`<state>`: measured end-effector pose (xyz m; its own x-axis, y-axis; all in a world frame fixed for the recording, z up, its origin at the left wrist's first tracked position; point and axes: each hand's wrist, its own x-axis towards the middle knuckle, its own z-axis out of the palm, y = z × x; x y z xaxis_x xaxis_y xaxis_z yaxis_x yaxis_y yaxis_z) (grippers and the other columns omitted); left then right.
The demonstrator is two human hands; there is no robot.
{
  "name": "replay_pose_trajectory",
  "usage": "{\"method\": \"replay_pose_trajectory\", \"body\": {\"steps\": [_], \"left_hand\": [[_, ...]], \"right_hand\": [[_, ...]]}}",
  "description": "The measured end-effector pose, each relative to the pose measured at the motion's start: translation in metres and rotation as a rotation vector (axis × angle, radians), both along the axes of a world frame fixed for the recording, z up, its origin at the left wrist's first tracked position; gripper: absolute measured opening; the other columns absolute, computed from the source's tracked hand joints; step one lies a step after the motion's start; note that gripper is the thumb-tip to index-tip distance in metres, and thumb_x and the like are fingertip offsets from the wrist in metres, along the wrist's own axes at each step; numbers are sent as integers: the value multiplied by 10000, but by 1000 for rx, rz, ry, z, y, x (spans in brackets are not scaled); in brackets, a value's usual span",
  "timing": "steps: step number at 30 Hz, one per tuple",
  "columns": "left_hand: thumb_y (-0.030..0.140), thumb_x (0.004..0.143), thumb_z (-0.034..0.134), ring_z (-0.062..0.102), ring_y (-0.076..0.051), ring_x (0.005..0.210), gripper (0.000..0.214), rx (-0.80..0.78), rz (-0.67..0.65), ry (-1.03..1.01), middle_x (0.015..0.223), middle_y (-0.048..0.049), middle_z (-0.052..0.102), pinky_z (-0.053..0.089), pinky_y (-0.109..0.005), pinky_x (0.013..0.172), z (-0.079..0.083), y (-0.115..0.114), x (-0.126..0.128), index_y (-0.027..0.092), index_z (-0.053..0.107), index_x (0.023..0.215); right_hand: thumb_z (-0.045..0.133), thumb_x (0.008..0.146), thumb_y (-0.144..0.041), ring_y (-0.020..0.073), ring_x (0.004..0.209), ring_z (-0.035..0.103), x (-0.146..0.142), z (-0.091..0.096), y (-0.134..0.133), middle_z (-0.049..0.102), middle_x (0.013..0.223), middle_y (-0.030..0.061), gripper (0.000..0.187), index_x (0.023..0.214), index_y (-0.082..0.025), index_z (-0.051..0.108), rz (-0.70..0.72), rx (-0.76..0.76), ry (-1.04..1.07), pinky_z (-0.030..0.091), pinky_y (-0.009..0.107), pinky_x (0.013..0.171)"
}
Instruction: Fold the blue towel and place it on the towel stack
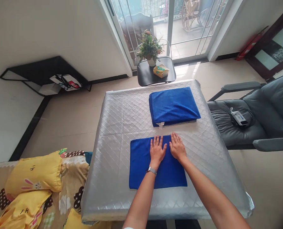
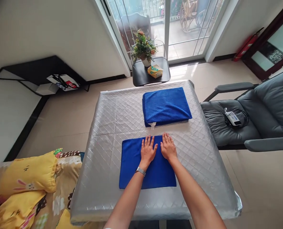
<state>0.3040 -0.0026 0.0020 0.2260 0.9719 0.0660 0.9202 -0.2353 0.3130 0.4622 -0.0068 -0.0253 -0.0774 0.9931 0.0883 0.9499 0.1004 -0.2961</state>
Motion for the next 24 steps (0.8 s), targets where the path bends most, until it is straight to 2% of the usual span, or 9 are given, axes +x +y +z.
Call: {"method": "replay_pose_trajectory", "body": {"steps": [6,9,15,20,22,24], "left_hand": [[511,1022,342,129,-263,1544,640,-6,222,169,1662,-71,197,147,-521,1258,0,-6,-121,231,230,1587],[518,1025,322,117,-255,1545,656,0,231,169,1671,-76,144,173,-499,1257,-3,-7,-154,222,190,1595],[520,1034,284,111,-253,1545,666,30,208,157,1669,-115,131,173,-488,1257,-10,-6,-160,176,191,1595],[542,1023,318,130,-268,1541,688,32,178,151,1660,-135,167,182,-507,1252,-1,-4,-164,151,240,1583],[515,1029,312,127,-277,1541,682,63,198,135,1652,-151,190,189,-518,1250,5,-3,-149,117,243,1579],[471,1038,301,148,-278,1538,659,83,165,98,1637,-160,236,207,-513,1250,11,-3,-116,87,256,1572]], "right_hand": [[268,1030,-295,227,1513,242,-2,1,3,291,1621,122,594,1578,-65,254,-6,37,-62,232,425,1235],[284,1026,-296,245,1509,253,-3,3,2,294,1615,131,608,1586,-68,224,-4,54,-102,233,448,1233],[282,1036,-309,251,1529,183,-7,7,-14,201,1639,129,639,1603,-83,90,14,111,-164,195,476,1242],[279,1043,-365,229,1527,191,-7,3,-20,235,1635,121,647,1602,-87,110,41,38,-156,223,441,1237],[278,1042,-369,226,1529,185,-7,1,-20,237,1636,118,643,1601,-88,133,24,29,-154,221,439,1237],[277,1040,-365,224,1530,179,-7,1,-19,233,1639,113,639,1601,-91,144,16,33,-157,215,439,1239]]}}
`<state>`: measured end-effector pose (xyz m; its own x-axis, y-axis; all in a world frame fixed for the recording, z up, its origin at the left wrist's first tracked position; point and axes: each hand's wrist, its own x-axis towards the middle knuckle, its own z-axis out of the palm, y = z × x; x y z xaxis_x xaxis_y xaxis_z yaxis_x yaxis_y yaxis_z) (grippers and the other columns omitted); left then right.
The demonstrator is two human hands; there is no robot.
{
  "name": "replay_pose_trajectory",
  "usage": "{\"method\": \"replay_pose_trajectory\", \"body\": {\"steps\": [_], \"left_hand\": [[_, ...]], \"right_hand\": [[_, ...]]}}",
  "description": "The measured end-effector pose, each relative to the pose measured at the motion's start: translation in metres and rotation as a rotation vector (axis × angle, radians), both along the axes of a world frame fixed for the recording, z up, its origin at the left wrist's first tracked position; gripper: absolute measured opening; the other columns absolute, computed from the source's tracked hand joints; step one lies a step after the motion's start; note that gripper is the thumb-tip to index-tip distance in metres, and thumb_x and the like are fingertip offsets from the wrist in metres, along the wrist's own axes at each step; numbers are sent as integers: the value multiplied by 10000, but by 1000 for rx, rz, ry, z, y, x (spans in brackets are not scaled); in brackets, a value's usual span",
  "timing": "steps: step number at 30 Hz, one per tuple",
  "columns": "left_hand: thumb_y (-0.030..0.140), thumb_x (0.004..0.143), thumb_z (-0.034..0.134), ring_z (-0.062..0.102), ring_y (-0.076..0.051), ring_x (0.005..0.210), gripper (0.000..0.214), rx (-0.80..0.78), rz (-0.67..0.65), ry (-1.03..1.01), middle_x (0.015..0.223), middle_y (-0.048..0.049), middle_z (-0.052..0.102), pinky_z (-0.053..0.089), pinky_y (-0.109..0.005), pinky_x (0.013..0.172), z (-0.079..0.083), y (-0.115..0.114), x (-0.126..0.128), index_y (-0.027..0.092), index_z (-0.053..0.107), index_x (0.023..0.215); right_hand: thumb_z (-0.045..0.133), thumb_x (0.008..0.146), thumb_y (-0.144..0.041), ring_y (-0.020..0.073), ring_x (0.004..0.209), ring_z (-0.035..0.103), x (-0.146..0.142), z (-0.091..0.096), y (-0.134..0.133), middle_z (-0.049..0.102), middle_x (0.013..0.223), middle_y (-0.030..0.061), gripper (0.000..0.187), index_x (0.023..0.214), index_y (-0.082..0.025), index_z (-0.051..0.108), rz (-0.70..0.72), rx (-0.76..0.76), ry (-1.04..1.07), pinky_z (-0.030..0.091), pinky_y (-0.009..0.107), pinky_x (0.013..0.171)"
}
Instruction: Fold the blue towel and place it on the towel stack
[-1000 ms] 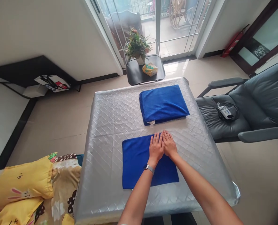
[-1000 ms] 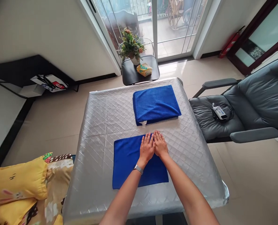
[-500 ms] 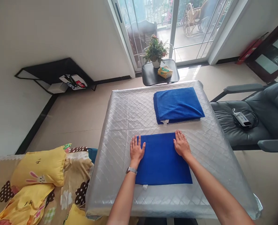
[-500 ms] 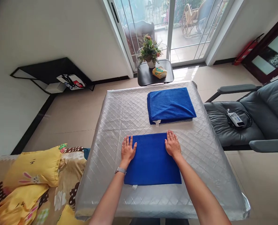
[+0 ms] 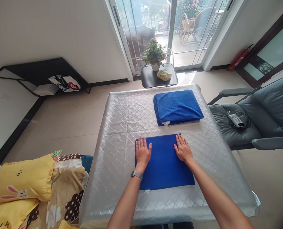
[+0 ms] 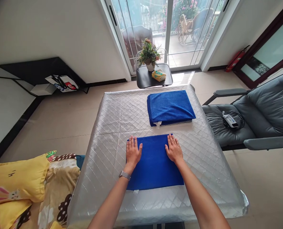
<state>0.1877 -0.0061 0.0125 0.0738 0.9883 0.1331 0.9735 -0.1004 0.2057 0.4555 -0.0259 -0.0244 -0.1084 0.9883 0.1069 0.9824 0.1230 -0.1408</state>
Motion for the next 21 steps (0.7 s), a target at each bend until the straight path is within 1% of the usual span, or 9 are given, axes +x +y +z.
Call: {"method": "replay_pose_trajectory", "body": {"steps": [1,3,5,7,9,11,13,17,21], "left_hand": [[457,1039,301,166,-270,1535,646,-1,-63,-25,1629,-151,266,216,-499,1252,2,-1,23,89,268,1569],[453,1039,309,200,-236,1529,624,-11,-244,-80,1615,-111,317,225,-458,1259,2,-3,74,119,290,1567],[462,1039,311,206,-207,1527,620,-8,-372,-129,1616,-80,325,221,-425,1264,-1,-3,121,136,293,1566],[454,1041,308,209,-197,1526,605,-6,-396,-160,1619,-67,321,230,-417,1260,-5,-2,153,155,297,1566],[441,1042,311,215,-199,1525,580,-18,-364,-166,1624,-63,311,244,-424,1254,-9,0,164,191,309,1565],[445,1039,324,217,-206,1525,570,-35,-327,-146,1629,-71,297,244,-438,1251,-11,2,157,210,326,1559],[474,1032,340,212,-215,1527,587,-48,-286,-111,1631,-79,286,226,-453,1255,-11,3,137,211,331,1557],[505,1022,359,185,-235,1533,602,-67,-152,-26,1641,-65,260,189,-492,1257,-8,2,75,251,307,1565],[496,1023,363,159,-257,1538,609,-74,-30,51,1654,-81,213,189,-519,1248,-10,-1,13,246,284,1572]], "right_hand": [[280,1038,-362,224,1531,177,0,0,0,229,1641,111,641,1601,-91,142,-1,3,-1,214,439,1239],[292,1029,-339,224,1532,171,1,-1,-1,220,1644,110,648,1603,-91,120,2,6,-6,216,439,1239],[320,1009,-282,222,1536,153,3,-2,-3,205,1651,102,668,1607,-103,83,24,-2,-13,216,437,1240],[348,982,-226,221,1539,133,5,-4,-4,187,1658,93,707,1608,-116,41,47,-11,-17,215,434,1242],[346,974,-196,217,1540,129,6,-6,-4,180,1660,92,721,1607,-118,10,49,-14,-11,214,429,1241],[312,993,-203,214,1537,145,6,-5,-3,193,1655,100,688,1606,-112,13,26,-9,3,215,431,1239],[285,1020,-255,219,1535,162,4,-3,-2,212,1649,107,650,1608,-105,51,10,-10,23,213,438,1236],[269,1039,-325,220,1536,154,0,1,0,219,1648,110,633,1606,-95,109,-9,-19,65,191,439,1239],[265,1040,-323,215,1538,142,0,2,0,208,1651,104,636,1610,-108,83,-15,-28,81,171,438,1245]]}}
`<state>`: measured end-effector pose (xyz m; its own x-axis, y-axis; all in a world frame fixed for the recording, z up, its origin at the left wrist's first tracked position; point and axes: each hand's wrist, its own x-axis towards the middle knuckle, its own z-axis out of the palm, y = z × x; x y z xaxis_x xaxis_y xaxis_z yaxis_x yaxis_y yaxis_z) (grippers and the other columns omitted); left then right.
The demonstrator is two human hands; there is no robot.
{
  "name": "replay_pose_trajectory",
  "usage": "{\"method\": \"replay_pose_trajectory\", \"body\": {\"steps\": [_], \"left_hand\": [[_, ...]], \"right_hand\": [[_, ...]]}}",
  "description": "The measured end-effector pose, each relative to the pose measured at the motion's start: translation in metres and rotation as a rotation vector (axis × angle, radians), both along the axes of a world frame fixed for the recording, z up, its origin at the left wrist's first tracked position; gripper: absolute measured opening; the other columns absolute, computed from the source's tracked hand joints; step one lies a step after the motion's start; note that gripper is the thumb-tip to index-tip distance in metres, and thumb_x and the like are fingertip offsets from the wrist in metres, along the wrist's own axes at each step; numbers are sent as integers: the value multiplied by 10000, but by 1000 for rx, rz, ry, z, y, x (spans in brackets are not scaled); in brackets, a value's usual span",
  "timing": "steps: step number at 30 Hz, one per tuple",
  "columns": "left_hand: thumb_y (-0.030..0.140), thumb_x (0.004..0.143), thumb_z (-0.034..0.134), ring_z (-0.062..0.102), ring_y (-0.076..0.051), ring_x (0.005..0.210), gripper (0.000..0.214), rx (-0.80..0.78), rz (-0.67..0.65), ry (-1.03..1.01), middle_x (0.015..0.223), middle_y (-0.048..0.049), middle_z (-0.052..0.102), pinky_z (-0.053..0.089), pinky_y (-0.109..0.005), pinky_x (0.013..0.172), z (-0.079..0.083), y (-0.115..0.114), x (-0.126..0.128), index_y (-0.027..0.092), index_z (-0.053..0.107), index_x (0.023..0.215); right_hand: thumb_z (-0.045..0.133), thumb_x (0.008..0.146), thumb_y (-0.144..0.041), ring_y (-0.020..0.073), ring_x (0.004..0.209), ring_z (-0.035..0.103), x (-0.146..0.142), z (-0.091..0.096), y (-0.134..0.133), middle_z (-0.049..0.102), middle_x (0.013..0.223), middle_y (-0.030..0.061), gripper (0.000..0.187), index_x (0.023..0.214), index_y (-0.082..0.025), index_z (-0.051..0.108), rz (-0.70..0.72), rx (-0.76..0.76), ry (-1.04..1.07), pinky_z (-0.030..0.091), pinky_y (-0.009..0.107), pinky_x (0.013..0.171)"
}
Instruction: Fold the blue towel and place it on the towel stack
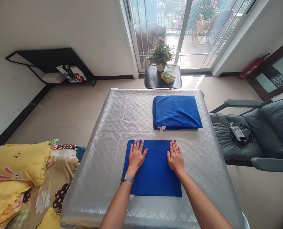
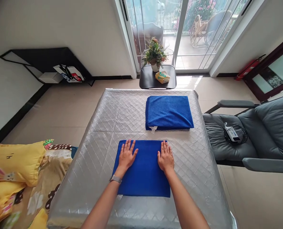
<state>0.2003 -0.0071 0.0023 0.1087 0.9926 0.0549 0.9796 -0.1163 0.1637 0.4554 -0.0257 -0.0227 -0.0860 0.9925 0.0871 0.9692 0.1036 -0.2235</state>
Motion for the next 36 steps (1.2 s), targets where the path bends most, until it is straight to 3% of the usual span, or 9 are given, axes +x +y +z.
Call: {"method": "replay_pose_trajectory", "body": {"steps": [2,5,20,31,34,36], "left_hand": [[498,1022,363,150,-263,1540,621,7,31,20,1658,-91,196,189,-524,1246,-2,0,-20,237,267,1577],[514,1017,365,142,-262,1542,635,17,61,26,1661,-83,192,182,-525,1247,-4,0,-32,249,248,1582],[495,1021,352,149,-284,1540,617,52,40,-38,1652,-120,231,164,-554,1244,-1,-1,-31,213,310,1568],[481,1019,366,137,-294,1541,600,16,56,2,1655,-107,227,175,-556,1241,-3,2,-34,228,330,1561],[492,1021,342,107,-310,1543,621,18,101,-22,1653,-111,229,167,-576,1240,7,6,-25,201,312,1568],[485,1029,304,93,-311,1544,645,46,150,-53,1651,-126,224,179,-581,1238,17,9,-1,155,261,1581]], "right_hand": [[266,1040,-325,214,1538,143,0,0,0,204,1652,100,642,1611,-115,62,1,-2,2,171,437,1247],[260,1041,-326,215,1536,155,0,0,0,201,1653,98,640,1612,-118,57,1,-2,-5,181,437,1245],[252,1032,-323,231,1526,198,-8,6,5,246,1633,126,629,1604,-90,139,-24,23,-116,175,459,1244],[261,1039,-338,220,1530,181,-10,2,7,249,1640,102,629,1608,-105,126,-55,-5,-48,190,435,1241],[267,1035,-327,229,1534,167,-10,2,8,234,1643,117,643,1610,-101,89,-50,-17,-23,183,451,1241],[259,1035,-325,235,1534,165,-9,1,9,216,1646,126,649,1610,-102,60,-45,-17,0,187,463,1240]]}}
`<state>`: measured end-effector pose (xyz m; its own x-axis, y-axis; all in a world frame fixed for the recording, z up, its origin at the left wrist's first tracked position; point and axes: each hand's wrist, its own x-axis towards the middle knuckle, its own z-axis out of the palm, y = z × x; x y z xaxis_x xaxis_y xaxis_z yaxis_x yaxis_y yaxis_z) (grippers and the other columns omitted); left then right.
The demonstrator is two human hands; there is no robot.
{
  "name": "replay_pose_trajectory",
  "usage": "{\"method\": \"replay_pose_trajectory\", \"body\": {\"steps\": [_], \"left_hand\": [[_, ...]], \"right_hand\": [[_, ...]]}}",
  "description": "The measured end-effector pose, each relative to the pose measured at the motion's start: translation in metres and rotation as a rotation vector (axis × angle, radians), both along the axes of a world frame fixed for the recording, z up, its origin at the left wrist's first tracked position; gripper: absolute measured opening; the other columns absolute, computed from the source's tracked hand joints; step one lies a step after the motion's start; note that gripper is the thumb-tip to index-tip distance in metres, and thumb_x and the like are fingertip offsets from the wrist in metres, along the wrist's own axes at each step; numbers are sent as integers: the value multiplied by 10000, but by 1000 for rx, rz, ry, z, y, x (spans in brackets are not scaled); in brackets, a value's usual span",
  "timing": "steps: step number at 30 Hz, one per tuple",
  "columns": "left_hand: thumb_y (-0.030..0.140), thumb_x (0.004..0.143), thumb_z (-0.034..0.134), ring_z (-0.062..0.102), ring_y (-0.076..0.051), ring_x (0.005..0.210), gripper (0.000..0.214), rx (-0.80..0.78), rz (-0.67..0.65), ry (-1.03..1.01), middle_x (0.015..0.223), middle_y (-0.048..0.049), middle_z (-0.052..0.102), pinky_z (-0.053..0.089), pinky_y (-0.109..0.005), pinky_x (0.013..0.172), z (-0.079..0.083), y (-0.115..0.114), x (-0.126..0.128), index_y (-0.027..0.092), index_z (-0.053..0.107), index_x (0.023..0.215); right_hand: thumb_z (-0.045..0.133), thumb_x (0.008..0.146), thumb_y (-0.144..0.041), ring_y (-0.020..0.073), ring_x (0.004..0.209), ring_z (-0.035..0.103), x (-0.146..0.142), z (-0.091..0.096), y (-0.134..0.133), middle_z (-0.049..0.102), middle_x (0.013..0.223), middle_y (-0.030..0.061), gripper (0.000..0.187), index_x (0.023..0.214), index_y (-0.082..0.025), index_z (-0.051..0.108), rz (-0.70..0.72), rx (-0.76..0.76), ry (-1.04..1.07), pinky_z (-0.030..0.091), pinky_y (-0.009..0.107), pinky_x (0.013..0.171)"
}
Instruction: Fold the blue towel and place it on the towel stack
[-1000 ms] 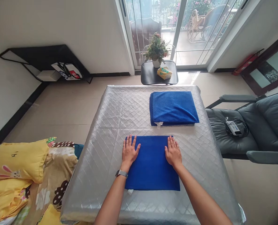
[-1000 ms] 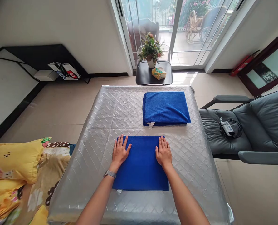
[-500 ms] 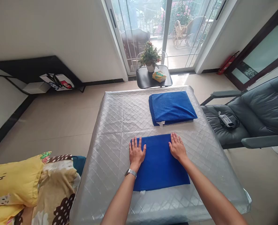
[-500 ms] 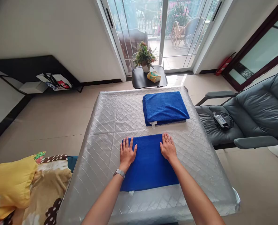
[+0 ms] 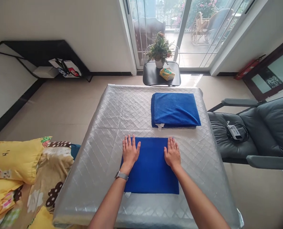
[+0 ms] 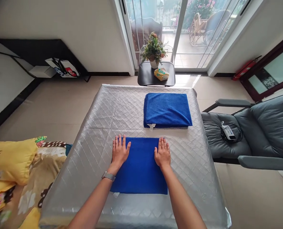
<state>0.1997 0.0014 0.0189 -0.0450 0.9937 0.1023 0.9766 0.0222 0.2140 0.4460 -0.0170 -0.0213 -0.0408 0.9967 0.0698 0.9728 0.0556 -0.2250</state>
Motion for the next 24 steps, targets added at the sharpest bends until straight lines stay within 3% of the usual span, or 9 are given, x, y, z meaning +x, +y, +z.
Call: {"method": "replay_pose_trajectory", "body": {"steps": [2,6,8,10,13,24], "left_hand": [[460,1039,273,128,-288,1542,634,5,-51,-44,1642,-126,250,208,-539,1244,8,2,42,128,260,1579],[461,1042,287,231,-204,1521,586,-55,-393,-138,1618,-50,332,231,-409,1258,4,-2,135,188,331,1559],[453,1042,300,252,-187,1514,573,-68,-424,-163,1617,-42,333,245,-386,1254,-4,-6,160,201,338,1556],[428,1046,303,260,-186,1511,546,-69,-380,-163,1622,-46,323,258,-391,1247,-11,-8,162,225,351,1551],[430,1043,319,246,-204,1516,530,-61,-346,-122,1630,-33,299,234,-433,1253,-15,-9,133,275,352,1549],[469,1035,324,113,-240,1546,570,-88,-140,79,1664,-12,196,169,-509,1257,-19,-15,-44,307,254,1577]], "right_hand": [[255,1034,-328,242,1531,174,1,-2,0,213,1645,132,656,1610,-104,34,1,4,17,193,475,1237],[297,1008,-263,247,1539,134,7,-7,-3,190,1654,117,690,1611,-135,-14,69,-7,3,180,467,1245],[317,986,-216,249,1544,94,9,-8,-4,152,1664,106,719,1609,-151,-35,101,-14,-15,168,458,1249],[318,978,-203,254,1544,91,10,-7,-4,142,1663,119,735,1602,-132,-63,100,-18,-17,164,465,1248],[292,1003,-253,270,1537,140,7,-4,-2,178,1652,151,710,1596,-91,-62,68,-18,13,178,492,1237],[253,1041,-342,246,1527,197,1,-5,0,254,1635,129,666,1611,-112,-4,15,52,1,186,464,1236]]}}
